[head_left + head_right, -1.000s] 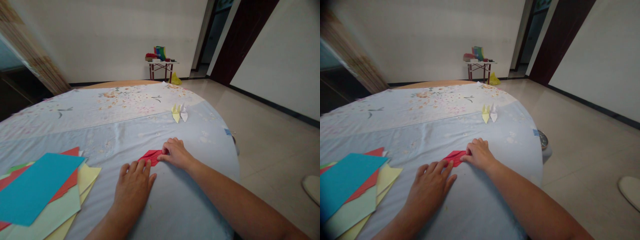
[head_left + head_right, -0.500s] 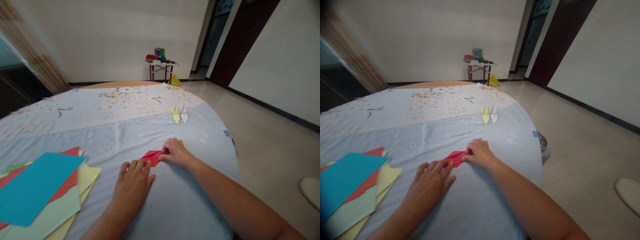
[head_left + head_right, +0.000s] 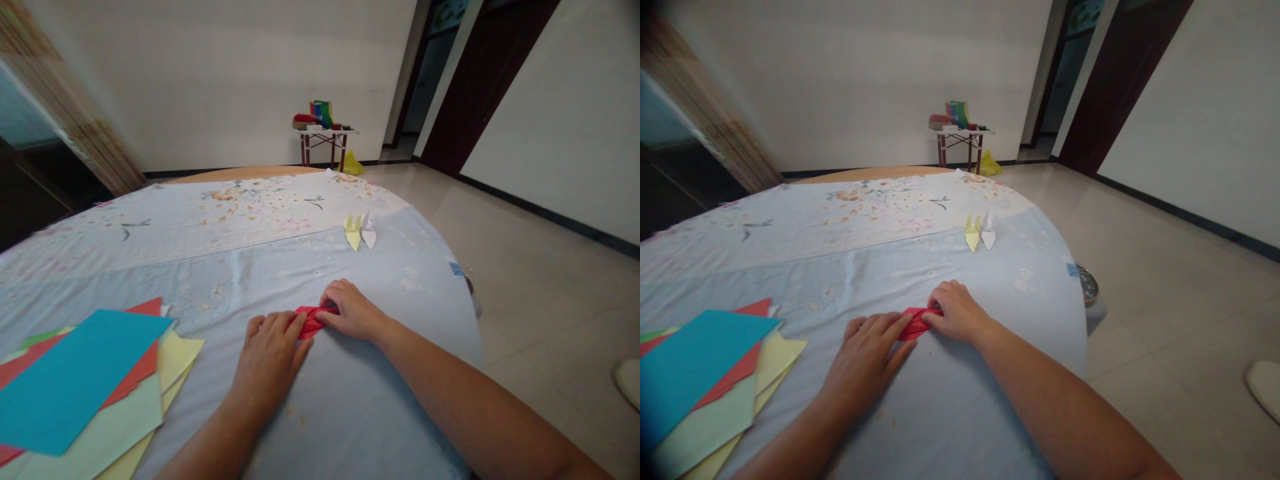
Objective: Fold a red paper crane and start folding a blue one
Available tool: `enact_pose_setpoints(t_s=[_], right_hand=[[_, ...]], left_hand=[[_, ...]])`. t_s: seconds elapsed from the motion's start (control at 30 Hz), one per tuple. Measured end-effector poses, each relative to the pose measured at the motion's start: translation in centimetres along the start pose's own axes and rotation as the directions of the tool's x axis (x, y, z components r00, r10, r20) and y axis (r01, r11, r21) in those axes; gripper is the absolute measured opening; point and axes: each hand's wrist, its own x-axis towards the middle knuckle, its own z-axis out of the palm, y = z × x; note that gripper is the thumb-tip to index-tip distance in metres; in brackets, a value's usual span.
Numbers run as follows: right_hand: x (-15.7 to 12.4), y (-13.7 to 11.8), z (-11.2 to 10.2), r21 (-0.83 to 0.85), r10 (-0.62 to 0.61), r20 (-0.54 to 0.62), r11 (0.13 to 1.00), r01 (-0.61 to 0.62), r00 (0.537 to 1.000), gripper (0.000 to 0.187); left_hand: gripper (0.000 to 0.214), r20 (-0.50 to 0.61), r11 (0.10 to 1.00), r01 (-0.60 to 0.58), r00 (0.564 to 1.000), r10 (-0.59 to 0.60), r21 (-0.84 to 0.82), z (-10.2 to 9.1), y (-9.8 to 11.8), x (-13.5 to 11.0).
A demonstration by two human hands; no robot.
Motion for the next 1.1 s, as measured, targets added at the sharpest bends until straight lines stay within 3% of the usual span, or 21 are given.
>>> enact_pose_setpoints(t_s=[0.1,0.2,0.33,0.43,0.5,0.6,0.67,0.77,0.83,0.93,1.03,1.1], right_hand=[[-0.1,-0.4,0.1,0.205,0.088,0.017,0.975,-0.089,0.996,0.014],[0.0,-0.9,0.2,0.522,0.144,0.091,0.836,-0.17,0.985,0.024],[0.0,-1.5,0.2,0.786,0.044,0.107,0.608,-0.111,0.993,0.039],[0.0,-1.6,0.1,0.812,0.058,0.005,0.583,-0.038,0.998,0.049],[0.0,-1.7,0.1,0.775,0.089,-0.056,0.632,-0.013,0.994,0.053],[0.0,-2.0,0.4,0.721,0.08,-0.036,0.692,-0.029,0.996,0.053],[0.0,-2.2,0.7,0.713,0.062,-0.002,0.7,-0.042,0.998,0.049],[0.1,-2.2,1.2,0.738,0.056,0.052,0.671,-0.076,0.997,0.036],[0.2,-2.0,1.2,0.749,0.075,0.092,0.652,-0.119,0.993,0.029],[0.4,-1.5,0.7,0.713,0.101,0.089,0.688,-0.134,0.991,0.025],[0.6,-0.8,0.0,0.595,0.066,0.063,0.798,-0.091,0.996,0.026],[0.7,-0.4,-0.2,0.442,0.027,0.046,0.896,-0.045,0.999,0.027]], left_hand=[[0.034,-0.004,1.0,0.01,1.0,-0.01,-0.014,-0.2,0.1,0.0],[0.036,-0.02,0.998,0.042,0.999,-0.043,-0.044,-0.5,0.0,0.2],[0.027,-0.044,0.974,0.131,0.989,-0.141,-0.183,-0.6,-0.9,0.3],[0.024,-0.116,0.866,0.256,0.935,-0.334,-0.429,-0.9,-1.8,0.6],[0.025,-0.095,0.686,0.335,0.856,-0.508,-0.646,-1.1,-2.1,0.9],[0.031,0.098,0.23,0.311,0.763,-0.639,-0.922,-1.1,-1.7,1.3],[0.031,0.225,-0.057,0.24,0.762,-0.608,-0.969,-0.9,-0.8,1.4],[0.032,0.336,-0.25,0.236,0.786,-0.519,-0.939,-0.5,0.5,1.4],[0.033,0.384,-0.251,0.295,0.784,-0.489,-0.922,-0.3,0.8,1.3],[0.042,0.35,-0.062,0.391,0.729,-0.588,-0.918,0.1,0.0,1.2],[0.053,0.085,0.227,0.382,0.648,-0.757,-0.896,0.3,-1.4,1.1],[0.054,-0.176,0.489,0.34,0.648,-0.741,-0.804,0.3,-2.0,0.9]])
